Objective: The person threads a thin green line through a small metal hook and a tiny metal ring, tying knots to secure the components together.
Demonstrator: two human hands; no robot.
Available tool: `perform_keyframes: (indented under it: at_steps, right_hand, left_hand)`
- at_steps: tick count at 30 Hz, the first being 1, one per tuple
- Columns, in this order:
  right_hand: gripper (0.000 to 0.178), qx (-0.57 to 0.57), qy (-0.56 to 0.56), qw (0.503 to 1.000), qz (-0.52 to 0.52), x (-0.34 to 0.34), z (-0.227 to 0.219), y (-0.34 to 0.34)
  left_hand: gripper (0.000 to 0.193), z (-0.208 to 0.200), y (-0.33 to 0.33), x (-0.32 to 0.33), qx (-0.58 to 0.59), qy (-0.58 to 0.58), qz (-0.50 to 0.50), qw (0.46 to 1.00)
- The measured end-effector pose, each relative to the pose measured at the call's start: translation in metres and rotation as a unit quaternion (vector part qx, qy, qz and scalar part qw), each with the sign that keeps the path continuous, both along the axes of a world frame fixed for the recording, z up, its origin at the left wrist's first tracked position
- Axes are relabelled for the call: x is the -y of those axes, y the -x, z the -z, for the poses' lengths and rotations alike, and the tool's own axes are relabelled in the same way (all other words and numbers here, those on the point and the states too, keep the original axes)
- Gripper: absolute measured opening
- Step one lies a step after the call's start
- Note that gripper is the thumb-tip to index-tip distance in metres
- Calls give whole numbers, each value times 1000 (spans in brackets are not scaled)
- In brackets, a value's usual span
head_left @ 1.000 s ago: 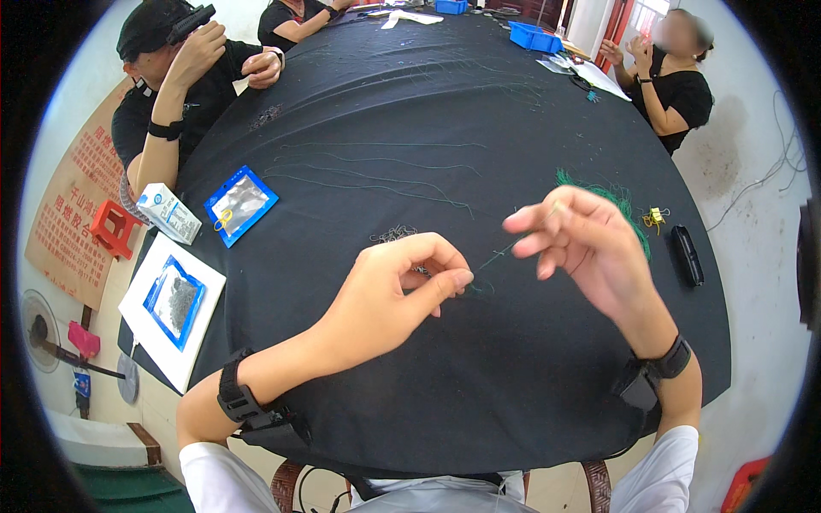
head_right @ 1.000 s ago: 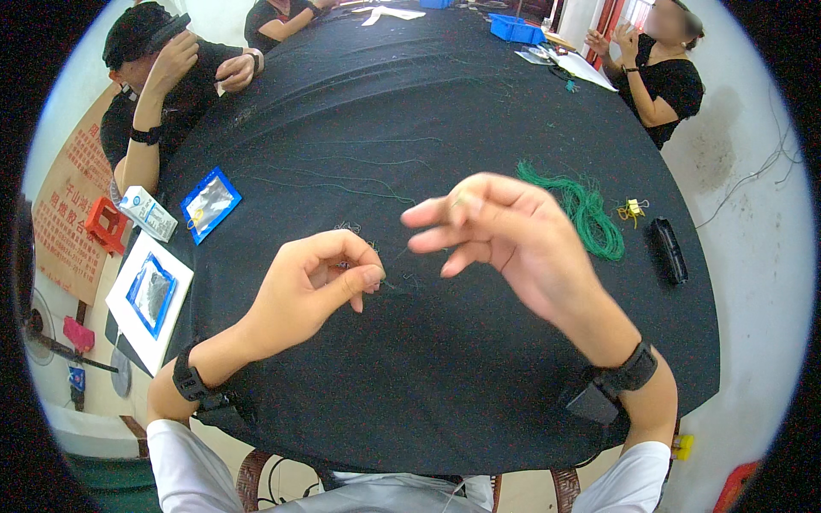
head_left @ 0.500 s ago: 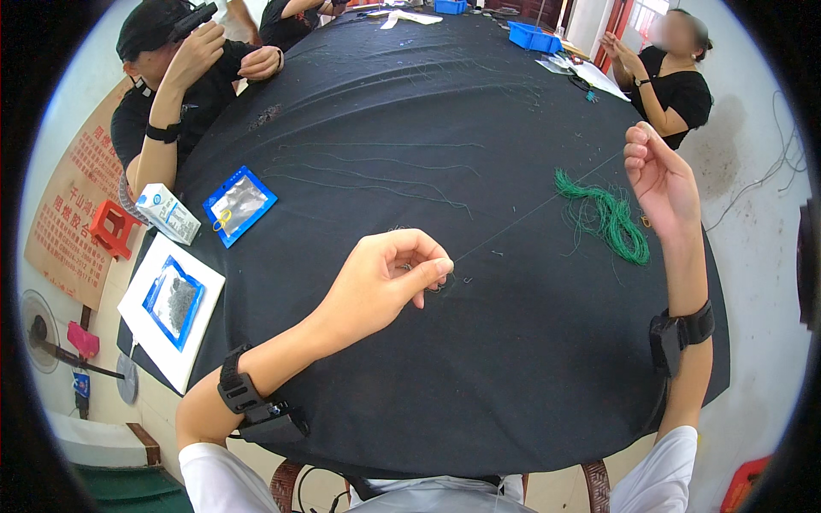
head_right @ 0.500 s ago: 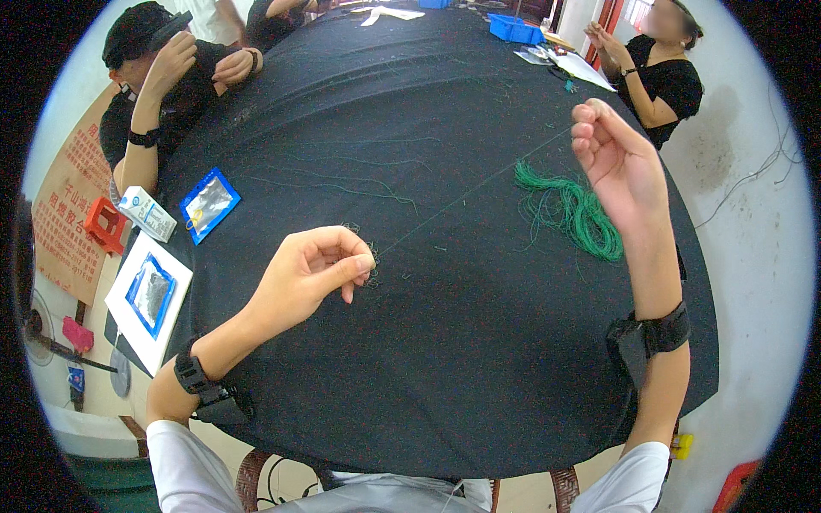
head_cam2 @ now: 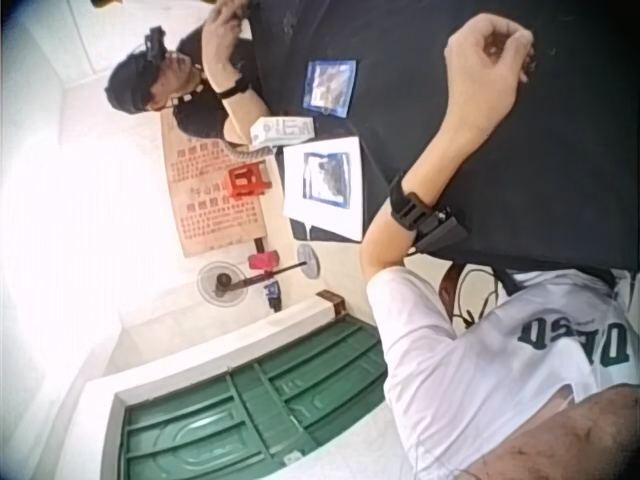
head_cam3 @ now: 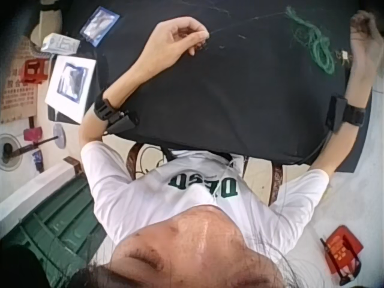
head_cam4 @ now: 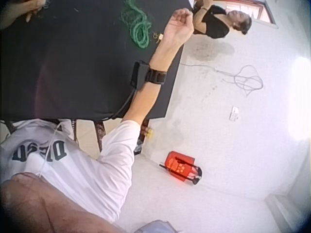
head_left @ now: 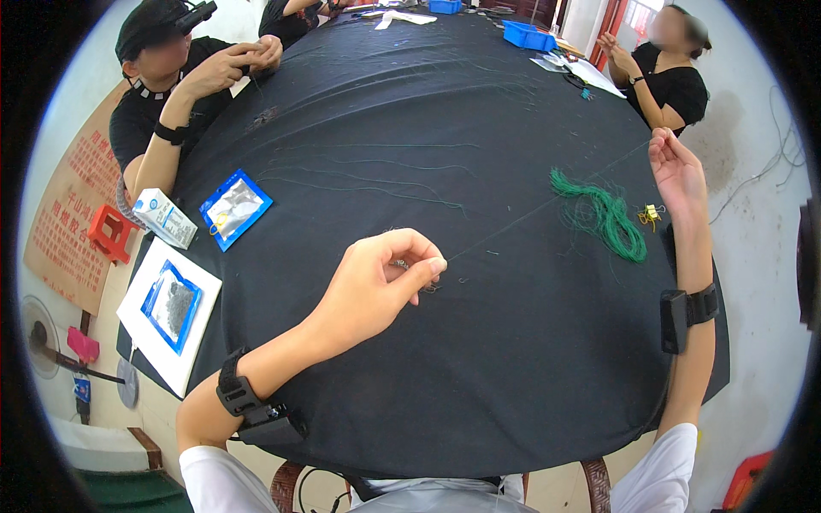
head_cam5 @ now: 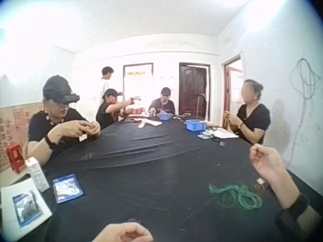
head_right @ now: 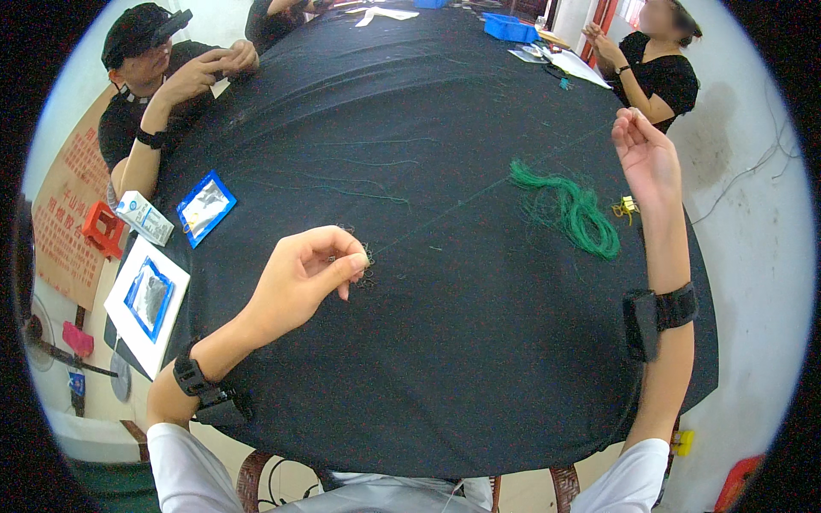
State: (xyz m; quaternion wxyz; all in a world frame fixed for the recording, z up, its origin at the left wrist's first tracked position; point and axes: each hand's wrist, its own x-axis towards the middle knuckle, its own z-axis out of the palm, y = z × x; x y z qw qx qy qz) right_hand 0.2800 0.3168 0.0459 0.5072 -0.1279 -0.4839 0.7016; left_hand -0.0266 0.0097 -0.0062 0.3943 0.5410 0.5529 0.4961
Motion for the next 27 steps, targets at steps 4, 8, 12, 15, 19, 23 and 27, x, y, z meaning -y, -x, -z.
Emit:
perform_keyframes:
  at_steps: [4, 8, 12, 15, 19, 23, 27]
  right_hand:
    - [15, -8, 23, 1000, 2, -5, 6, 0]
    - [12, -5, 45, 999, -1, -3, 7, 3]
    - [12, 10, 50, 999, 3, 3, 5, 4]
    - [12, 23, 44, 999, -1, 4, 7, 6]
    - [13, 55, 51, 996, 43, 5, 6, 9]
    - [13, 69, 47, 994, 72, 7, 7, 10]
    - [13, 120, 60, 987, 87, 4, 12, 10]
  left_hand:
    - [10, 2, -1, 0, -15, -23, -25, 999]
    - [11, 6, 2, 0, -43, -40, -55, 997]
    - [11, 8, 3, 1, -33, -50, -66, 996]
    - [10, 6, 3, 1, -39, -37, -50, 997]
    - [10, 7, 5, 2, -39, -40, -48, 997]
    - [10, 7, 6, 2, -33, -40, -54, 997]
    - [9, 10, 6, 1, -52, -54, -66, 995]
